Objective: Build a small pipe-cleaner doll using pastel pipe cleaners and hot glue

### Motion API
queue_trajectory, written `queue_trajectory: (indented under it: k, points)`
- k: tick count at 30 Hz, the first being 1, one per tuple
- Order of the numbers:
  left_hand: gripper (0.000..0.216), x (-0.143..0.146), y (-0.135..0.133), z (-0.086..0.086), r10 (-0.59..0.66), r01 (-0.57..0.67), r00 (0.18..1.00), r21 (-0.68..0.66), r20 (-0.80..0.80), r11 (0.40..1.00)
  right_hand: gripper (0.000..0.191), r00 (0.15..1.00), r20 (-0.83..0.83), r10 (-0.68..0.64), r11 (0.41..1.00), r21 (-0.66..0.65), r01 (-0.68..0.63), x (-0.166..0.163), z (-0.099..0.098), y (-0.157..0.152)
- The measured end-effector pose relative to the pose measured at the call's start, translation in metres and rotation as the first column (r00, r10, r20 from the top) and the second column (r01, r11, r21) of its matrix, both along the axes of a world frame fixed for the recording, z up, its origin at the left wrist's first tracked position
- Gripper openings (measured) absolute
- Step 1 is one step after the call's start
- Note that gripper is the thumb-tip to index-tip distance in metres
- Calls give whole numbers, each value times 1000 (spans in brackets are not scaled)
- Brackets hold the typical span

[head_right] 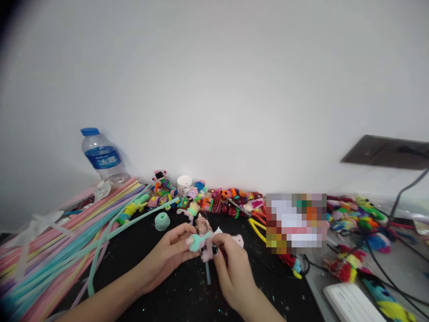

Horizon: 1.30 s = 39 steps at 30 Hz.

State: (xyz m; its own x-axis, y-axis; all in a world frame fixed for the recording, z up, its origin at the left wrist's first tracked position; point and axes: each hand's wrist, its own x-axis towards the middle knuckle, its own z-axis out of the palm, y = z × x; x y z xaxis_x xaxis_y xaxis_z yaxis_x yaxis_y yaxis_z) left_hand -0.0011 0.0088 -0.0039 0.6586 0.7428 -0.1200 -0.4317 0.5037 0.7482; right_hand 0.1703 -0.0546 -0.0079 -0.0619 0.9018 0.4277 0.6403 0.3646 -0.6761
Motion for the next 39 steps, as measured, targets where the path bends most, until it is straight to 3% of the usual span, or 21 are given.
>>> queue_trajectory:
  k: [7,12,21,28,35,39]
  points:
    - [8,-4,12,-4,149,-138,986,-152,70,979,47,928,328,-174,983,-4,186,-2,1,6]
    - [5,-6,20,-9,215,-182,969,-243,118,953,50,884,423,-199,965,-73,252,-2,-1,9]
    - [13,-6,28,-4,351,-303,935,-392,55,868,49,901,401,-167,970,-99,224,4,-7,12]
    - [13,-8,31,-6,412,-366,910,-384,42,848,50,934,307,-182,976,-57,209,8,-12,15]
    - [7,-9,28,-12,338,-299,936,-282,100,912,17,986,148,-72,997,38,67,13,-4,12]
    - [14,-8,25,-11,295,-273,953,-224,73,936,11,997,57,-45,999,4,45,12,-4,10]
